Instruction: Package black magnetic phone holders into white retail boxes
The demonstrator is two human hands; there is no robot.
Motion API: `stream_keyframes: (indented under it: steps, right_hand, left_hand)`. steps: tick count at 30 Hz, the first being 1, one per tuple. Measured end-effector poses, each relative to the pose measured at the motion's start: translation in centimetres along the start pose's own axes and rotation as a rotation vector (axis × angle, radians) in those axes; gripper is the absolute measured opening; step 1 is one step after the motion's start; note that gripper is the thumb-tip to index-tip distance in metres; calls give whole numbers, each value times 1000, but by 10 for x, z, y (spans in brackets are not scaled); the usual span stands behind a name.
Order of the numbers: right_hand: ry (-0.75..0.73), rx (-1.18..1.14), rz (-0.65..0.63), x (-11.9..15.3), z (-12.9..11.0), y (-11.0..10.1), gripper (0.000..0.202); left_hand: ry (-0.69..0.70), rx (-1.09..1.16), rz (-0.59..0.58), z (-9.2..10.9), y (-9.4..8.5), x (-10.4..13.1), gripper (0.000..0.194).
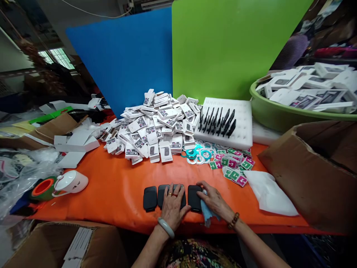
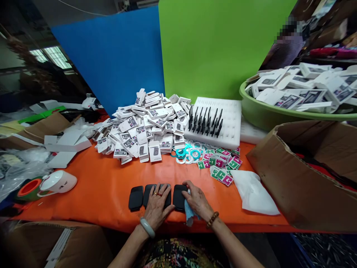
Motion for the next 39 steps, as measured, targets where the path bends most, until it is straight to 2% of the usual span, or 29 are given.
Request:
stream_keyframes:
  steps: [3, 9, 12, 20, 29, 32, 34, 36, 39]
  right_hand:
    - [-13, 78, 77, 1, 3, 9, 27]
    - [-113, 233, 335, 9, 5, 24, 29]
    - [-143, 295, 393, 10, 6, 29, 27]
    - [-124, 295, 415, 11, 5, 31, 26]
    - [-69, 161, 312, 13, 2, 28, 29]
    - [-59, -9, 204, 5, -4, 5, 25]
    - [-44, -90, 214, -9, -9, -26, 25]
    - [-28, -91, 336, -28, -16, -67, 29]
    - [-7, 28, 578, -62, -28, -131, 35]
  left_hand:
    - [37, -4, 14, 0, -1, 1, 62]
    - [73, -12, -9, 0, -4, 0, 63]
    - [103, -45, -4, 2, -3, 0, 62]
    - [152, -221, 69, 2, 2, 3, 62]
    - [277, -436, 81, -8, 10, 5, 62]
    - [330, -537, 128, -11, 11, 7, 62]
    - [377, -605, 169, -13, 12, 7, 62]
    - [427, -664, 210, -16, 12, 6, 63]
    - [498, -714, 263, -20, 12, 3, 64]
Point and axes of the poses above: each hand's wrist, its own x-axis away from the middle knuckle, its own y-axis out of the palm, z = x × y, the point moved 2 cm from there along -x, towards the middle knuckle, and after that the axes turned 13 degrees about y, right-handed, at the moved point
